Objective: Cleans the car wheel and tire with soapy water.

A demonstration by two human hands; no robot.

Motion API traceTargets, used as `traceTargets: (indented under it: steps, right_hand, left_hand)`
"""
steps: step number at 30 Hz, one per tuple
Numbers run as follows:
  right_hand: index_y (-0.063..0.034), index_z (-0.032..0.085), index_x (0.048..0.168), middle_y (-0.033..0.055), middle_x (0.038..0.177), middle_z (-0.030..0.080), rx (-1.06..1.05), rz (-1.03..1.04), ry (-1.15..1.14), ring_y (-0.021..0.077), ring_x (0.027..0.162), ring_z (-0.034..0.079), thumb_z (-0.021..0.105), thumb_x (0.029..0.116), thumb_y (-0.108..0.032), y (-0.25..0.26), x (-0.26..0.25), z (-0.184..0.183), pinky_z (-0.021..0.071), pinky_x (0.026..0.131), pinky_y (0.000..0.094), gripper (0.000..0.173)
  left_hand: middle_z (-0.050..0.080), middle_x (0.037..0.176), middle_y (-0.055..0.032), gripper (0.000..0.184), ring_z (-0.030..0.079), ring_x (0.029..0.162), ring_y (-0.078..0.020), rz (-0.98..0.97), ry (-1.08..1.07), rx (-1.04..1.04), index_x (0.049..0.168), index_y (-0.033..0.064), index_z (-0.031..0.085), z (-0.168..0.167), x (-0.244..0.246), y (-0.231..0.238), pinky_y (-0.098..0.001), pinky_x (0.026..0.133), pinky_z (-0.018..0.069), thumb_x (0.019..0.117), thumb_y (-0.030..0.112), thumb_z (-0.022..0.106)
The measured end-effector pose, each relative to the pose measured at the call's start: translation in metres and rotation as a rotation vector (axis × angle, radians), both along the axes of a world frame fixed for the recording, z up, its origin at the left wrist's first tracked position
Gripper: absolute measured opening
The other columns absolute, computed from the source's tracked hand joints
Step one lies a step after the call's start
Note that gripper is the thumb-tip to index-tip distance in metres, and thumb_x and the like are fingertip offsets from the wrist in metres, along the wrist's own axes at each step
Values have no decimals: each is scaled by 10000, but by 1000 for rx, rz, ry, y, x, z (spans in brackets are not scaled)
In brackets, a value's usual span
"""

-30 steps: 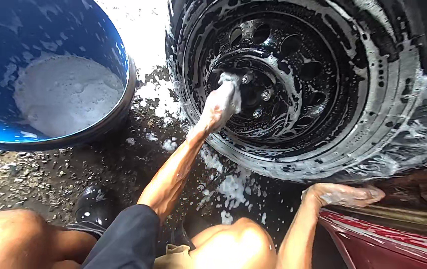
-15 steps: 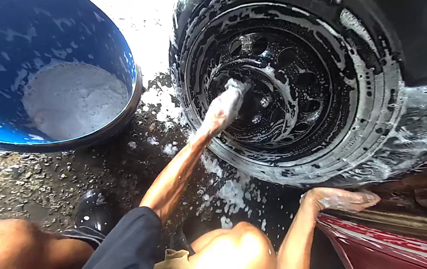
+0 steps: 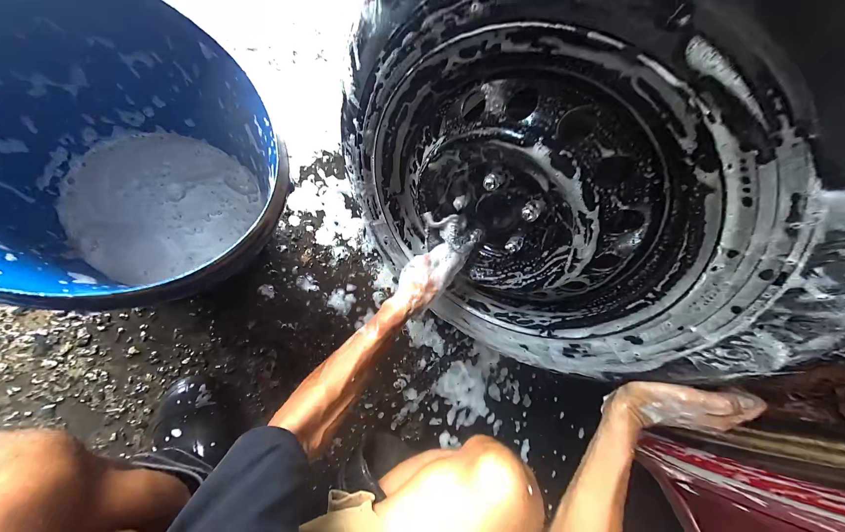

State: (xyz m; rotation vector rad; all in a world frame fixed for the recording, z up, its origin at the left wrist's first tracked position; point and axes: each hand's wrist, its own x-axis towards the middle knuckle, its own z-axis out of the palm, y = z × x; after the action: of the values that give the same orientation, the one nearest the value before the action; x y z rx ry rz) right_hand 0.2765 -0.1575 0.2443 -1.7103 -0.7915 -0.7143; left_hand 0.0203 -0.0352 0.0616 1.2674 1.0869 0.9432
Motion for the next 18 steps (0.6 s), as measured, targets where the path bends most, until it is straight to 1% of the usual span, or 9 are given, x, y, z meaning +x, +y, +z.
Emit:
traceTargets:
  steps: [2,4,6,7,9,10,12,14,18]
  right_hand:
    - [129,452,1399,233,1359,573,26,27,33,236,1307,551,389,1051,-135,5,-2,-1,409,1130,299,442]
    - [132,445,1405,234,1364,569,27,33,31,247,1313,546,392,1053,-146,0,3,-3,407,1134,308,451]
    - [129,461,1394,225,1356,578,11,9,20,247,1308,552,386,1052,-153,2,2,-3,411,1130,309,450]
    - [129,471,1384,225,1350,583,2,-5,22,248,1301,555,385,1047,-147,3,-1,-3,412,1127,310,444]
    - [130,479,1375,224,1334,590,-3,-3,21,246,1290,561,384,1045,-137,3,-4,0,415,1121,307,435]
    - [131,479,1372,225,1329,592,15,14,17,245,1285,564,389,1046,-134,5,-2,-1,420,1119,306,429]
    - [141,465,1374,238,1335,579,53,64,13,252,1288,558,396,1040,-116,6,2,-3,418,1125,314,428]
    - [146,471,1361,241,1322,581,77,89,19,256,1273,565,393,1038,-99,5,3,-3,428,1115,320,412]
    - [152,473,1348,253,1323,569,80,99,-12,270,1270,554,360,1045,-118,6,13,-8,424,1104,320,420]
  left_hand:
    - [713,991,-137,424,699,935,-289,51,94,-3,1196,84,662,15,-6,5,-556,842,549,1072,418,432]
    - [718,1082,-144,438,708,1000,-288,104,223,-13,1308,64,611,36,-4,17,-532,880,570,1074,390,436]
    - [703,1175,-172,424,686,1101,-325,84,331,7,1327,52,612,41,7,17,-550,933,549,1047,345,487]
    - [697,1164,-191,397,681,1097,-351,20,345,31,1306,43,618,38,7,13,-573,919,545,1030,308,513]
    - [697,1119,-193,368,680,1064,-354,-90,288,27,1281,56,632,34,-1,6,-585,903,536,1041,306,506]
    - [706,1061,-164,360,691,1011,-320,-83,223,35,1235,79,656,33,-7,12,-566,876,547,1051,342,493]
    - [716,1062,-152,384,697,998,-280,-1,45,54,1221,55,676,37,-15,27,-540,916,551,1061,347,483]
    - [702,924,-138,369,690,855,-260,51,-49,53,1103,33,685,39,-8,30,-510,822,564,1059,344,493]
    - [716,1059,-120,382,693,966,-224,-129,-69,88,1270,78,652,29,-12,23,-484,902,557,1065,363,501]
